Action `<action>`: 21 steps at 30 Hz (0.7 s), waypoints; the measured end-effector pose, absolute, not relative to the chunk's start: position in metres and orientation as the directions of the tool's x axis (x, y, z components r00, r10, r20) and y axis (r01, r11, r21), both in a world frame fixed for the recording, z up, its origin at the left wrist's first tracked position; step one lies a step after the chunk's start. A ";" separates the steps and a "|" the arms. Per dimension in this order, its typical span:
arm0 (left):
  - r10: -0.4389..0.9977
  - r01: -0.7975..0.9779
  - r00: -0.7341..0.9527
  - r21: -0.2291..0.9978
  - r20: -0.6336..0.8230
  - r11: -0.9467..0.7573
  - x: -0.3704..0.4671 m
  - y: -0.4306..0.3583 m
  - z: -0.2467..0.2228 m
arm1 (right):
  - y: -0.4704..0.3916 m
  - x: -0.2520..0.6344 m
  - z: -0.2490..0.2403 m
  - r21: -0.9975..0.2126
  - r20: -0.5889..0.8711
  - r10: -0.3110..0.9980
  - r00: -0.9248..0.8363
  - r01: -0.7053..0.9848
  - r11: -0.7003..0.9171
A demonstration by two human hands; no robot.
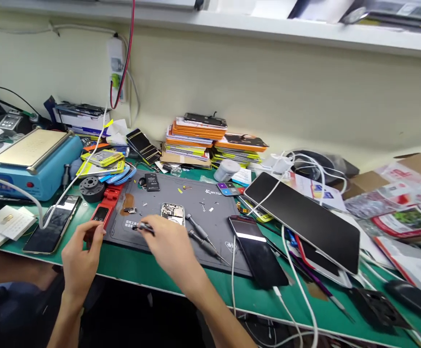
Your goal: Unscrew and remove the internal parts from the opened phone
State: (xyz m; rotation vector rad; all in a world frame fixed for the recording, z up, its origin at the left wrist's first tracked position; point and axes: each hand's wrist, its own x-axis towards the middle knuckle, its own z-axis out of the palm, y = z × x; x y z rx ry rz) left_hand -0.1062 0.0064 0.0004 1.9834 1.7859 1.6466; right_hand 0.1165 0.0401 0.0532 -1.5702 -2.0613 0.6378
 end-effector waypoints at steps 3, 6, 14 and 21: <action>0.731 0.739 -0.133 0.559 0.669 -0.377 -0.106 0.013 0.000 | 0.060 0.085 0.056 -0.582 0.073 0.957 -0.279 0.768 0.268; 0.724 0.748 -0.100 0.532 0.682 -0.398 -0.108 0.013 0.000 | 0.066 0.078 0.055 -0.580 0.073 0.955 -0.286 0.767 0.274; 0.701 0.791 0.000 0.428 0.713 -0.436 -0.111 0.014 -0.003 | 0.033 0.183 0.048 -0.752 0.145 0.989 0.001 0.649 0.110; 0.711 0.780 0.030 0.429 0.703 -0.457 -0.101 0.005 -0.001 | 0.025 0.252 0.020 -0.691 0.311 0.904 0.294 0.723 0.002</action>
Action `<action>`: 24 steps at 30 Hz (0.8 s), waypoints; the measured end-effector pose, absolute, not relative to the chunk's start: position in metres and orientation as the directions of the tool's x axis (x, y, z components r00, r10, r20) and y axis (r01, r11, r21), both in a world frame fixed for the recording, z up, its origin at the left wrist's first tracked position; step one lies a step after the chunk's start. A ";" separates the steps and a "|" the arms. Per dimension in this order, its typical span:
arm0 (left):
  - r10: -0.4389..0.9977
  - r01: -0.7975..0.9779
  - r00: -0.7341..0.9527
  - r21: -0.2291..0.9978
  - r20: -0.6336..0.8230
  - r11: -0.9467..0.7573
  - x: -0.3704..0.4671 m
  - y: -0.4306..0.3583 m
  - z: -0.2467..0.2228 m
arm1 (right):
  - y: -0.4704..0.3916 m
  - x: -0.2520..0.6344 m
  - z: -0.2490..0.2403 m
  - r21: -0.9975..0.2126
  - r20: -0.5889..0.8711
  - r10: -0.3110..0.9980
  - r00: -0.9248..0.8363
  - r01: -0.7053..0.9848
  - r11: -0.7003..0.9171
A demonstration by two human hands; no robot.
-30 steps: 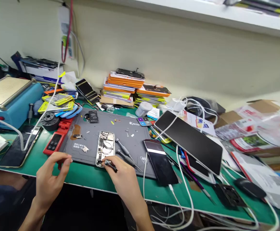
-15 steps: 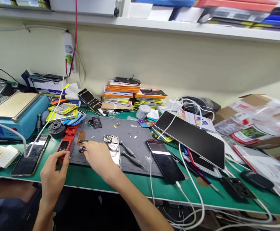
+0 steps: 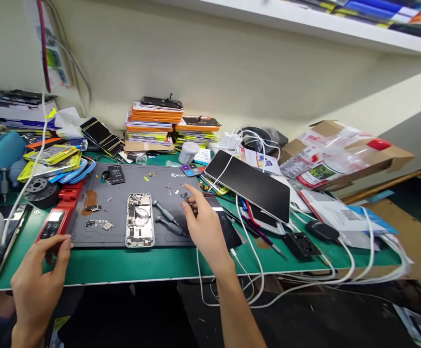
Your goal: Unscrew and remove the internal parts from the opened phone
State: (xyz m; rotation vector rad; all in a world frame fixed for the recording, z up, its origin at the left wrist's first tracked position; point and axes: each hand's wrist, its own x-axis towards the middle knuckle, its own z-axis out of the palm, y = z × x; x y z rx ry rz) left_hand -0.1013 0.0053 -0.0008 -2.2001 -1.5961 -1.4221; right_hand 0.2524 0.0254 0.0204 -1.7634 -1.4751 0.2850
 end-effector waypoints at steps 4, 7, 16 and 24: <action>0.763 0.693 0.209 0.457 0.612 -0.557 -0.079 -0.002 0.008 | 0.028 0.251 0.005 -0.639 0.338 0.894 0.292 0.769 -0.010; 0.756 0.672 0.312 0.429 0.575 -0.603 -0.060 0.003 0.014 | 0.027 0.246 -0.002 -0.604 0.369 0.891 0.263 0.797 0.015; 0.756 0.733 0.448 0.288 0.476 -0.616 -0.037 0.011 0.009 | 0.016 0.250 -0.004 -0.420 0.526 0.842 0.119 0.898 0.135; 0.775 0.727 0.458 0.318 0.436 -0.608 -0.035 0.010 0.012 | 0.014 0.250 -0.003 -0.449 0.487 0.864 0.125 0.885 0.125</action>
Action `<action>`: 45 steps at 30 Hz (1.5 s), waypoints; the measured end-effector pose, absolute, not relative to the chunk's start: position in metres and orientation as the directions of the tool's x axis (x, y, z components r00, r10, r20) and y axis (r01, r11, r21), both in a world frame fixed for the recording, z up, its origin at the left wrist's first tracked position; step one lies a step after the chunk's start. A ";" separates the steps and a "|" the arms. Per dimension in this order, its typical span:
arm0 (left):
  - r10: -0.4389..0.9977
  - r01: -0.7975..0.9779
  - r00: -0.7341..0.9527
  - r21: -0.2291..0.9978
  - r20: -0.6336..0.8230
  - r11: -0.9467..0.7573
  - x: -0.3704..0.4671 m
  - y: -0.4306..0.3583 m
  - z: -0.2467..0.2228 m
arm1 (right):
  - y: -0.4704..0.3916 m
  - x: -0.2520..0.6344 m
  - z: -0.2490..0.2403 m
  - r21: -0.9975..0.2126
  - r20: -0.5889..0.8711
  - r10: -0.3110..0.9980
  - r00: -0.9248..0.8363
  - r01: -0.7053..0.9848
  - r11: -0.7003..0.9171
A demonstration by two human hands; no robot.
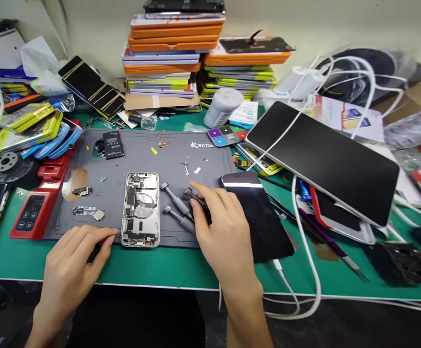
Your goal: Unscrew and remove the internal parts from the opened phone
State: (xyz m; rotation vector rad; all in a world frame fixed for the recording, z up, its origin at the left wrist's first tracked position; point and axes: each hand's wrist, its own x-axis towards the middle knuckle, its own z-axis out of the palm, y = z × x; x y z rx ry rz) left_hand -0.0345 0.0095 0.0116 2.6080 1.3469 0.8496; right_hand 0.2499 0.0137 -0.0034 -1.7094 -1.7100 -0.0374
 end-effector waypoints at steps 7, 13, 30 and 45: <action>0.766 0.720 0.476 0.309 0.432 -0.622 -0.034 0.009 0.013 | 0.011 0.251 -0.002 -0.490 0.451 0.879 0.155 0.866 0.099; 0.759 0.724 0.473 0.295 0.446 -0.624 -0.036 0.009 0.013 | 0.011 0.250 -0.001 -0.525 0.419 0.890 0.178 0.847 0.078; 0.714 0.711 0.536 0.215 0.450 -0.669 -0.037 0.011 0.012 | 0.013 0.250 -0.002 -0.538 0.409 0.894 0.181 0.839 0.076; 0.734 0.710 0.500 0.268 0.460 -0.651 -0.037 0.007 0.010 | 0.000 0.241 0.007 -0.161 0.728 0.670 -0.144 0.915 0.371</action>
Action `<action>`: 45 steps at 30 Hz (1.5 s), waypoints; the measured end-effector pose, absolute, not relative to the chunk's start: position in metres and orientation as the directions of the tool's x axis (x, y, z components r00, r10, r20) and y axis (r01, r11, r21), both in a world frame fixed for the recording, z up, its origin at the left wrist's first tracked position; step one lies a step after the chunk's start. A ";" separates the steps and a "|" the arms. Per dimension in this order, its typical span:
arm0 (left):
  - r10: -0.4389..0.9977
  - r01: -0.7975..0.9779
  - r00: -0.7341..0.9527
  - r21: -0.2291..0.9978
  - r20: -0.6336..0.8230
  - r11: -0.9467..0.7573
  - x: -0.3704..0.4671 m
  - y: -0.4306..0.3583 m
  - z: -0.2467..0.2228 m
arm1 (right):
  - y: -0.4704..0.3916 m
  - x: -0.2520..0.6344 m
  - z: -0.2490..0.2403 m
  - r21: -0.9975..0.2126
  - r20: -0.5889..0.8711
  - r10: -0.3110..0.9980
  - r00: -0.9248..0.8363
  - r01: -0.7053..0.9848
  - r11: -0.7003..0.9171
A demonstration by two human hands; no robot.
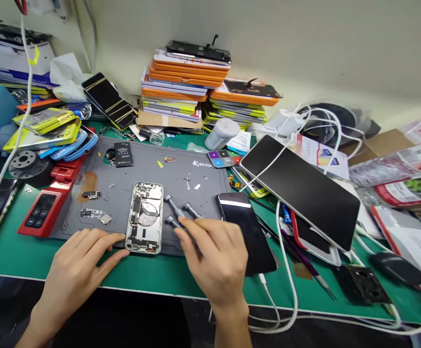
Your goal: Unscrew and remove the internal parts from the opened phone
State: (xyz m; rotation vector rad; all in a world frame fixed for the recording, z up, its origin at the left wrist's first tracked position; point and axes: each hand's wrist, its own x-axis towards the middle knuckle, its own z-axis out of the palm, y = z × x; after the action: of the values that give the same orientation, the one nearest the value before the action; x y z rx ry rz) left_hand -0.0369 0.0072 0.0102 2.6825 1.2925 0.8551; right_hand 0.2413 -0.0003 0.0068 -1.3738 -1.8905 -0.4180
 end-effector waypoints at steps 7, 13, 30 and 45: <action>0.730 0.704 0.504 0.270 0.463 -0.657 -0.038 0.008 0.009 | -0.007 0.227 0.000 -0.152 0.620 0.780 -0.087 0.962 0.229; 0.732 0.711 0.493 0.267 0.470 -0.650 -0.037 0.008 0.006 | -0.006 0.227 -0.009 -0.189 0.595 0.803 -0.038 0.964 0.186; 0.690 0.676 0.489 0.268 0.534 -0.686 -0.042 0.012 0.001 | -0.013 0.208 -0.008 -0.668 0.637 0.722 0.271 0.662 0.341; 0.700 0.691 0.510 0.246 0.500 -0.680 -0.039 0.010 0.009 | -0.019 0.202 -0.017 -0.802 0.542 0.688 0.482 0.541 0.253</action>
State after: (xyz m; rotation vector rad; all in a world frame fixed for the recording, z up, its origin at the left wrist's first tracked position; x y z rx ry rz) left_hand -0.0394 0.0100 0.0087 2.7170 1.2509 0.9102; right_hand 0.2020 -0.0186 -0.0168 -1.4047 -1.1673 0.1391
